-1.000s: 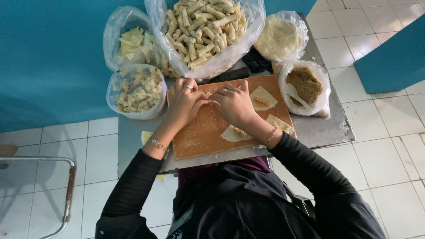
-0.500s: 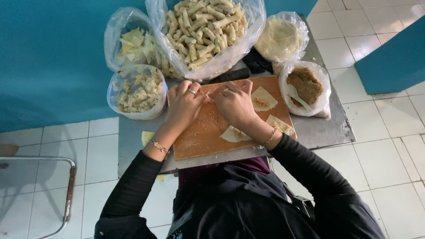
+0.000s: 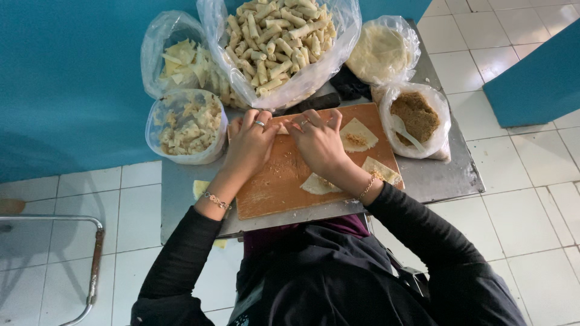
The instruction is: The person folds thin dough sheets into triangular pastry wrappers on a wooden board, spoons a brown filling onto each wrapper, and folds the dough over the filling to enclose it, working through the wrappers one at a time. Finished folded pastries are set aside on the board as new wrappers are taken from the stack.
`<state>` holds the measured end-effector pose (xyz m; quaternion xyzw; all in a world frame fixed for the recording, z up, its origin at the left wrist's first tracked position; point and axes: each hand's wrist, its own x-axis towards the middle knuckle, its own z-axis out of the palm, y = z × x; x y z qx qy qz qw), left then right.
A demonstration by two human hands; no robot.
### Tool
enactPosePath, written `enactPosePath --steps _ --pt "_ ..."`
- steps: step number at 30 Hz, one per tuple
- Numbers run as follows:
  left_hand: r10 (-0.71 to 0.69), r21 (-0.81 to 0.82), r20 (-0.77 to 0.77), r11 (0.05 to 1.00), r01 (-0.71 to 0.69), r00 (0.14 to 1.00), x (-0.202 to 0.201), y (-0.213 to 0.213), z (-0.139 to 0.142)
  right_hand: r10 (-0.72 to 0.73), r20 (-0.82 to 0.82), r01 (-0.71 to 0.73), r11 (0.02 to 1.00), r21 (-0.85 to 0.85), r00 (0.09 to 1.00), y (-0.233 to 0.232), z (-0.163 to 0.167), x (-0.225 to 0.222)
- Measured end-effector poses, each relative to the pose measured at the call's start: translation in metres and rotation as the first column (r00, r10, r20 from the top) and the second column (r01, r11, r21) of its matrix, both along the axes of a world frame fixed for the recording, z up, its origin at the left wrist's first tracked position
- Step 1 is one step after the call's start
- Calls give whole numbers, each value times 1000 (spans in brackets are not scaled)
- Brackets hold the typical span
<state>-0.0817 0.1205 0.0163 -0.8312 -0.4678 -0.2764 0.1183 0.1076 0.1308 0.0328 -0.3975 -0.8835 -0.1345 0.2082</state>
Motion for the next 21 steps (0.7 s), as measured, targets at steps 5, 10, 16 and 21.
enactPosePath --steps 5,10,16,21 --pt "2 -11 -15 1000 -2 1000 -1 2 -5 25 -4 -25 1000 6 1000 -1 -1 -4" --pt "38 31 22 999 -38 999 -4 -1 -4 13 36 -12 999 -31 999 13 3 -7" --pt "76 74 230 993 -96 970 -5 -37 13 39 38 -38 999 -30 999 24 10 -15" --pt "104 71 446 986 -151 889 0 -73 22 20 214 -55 985 162 977 28 12 -16"
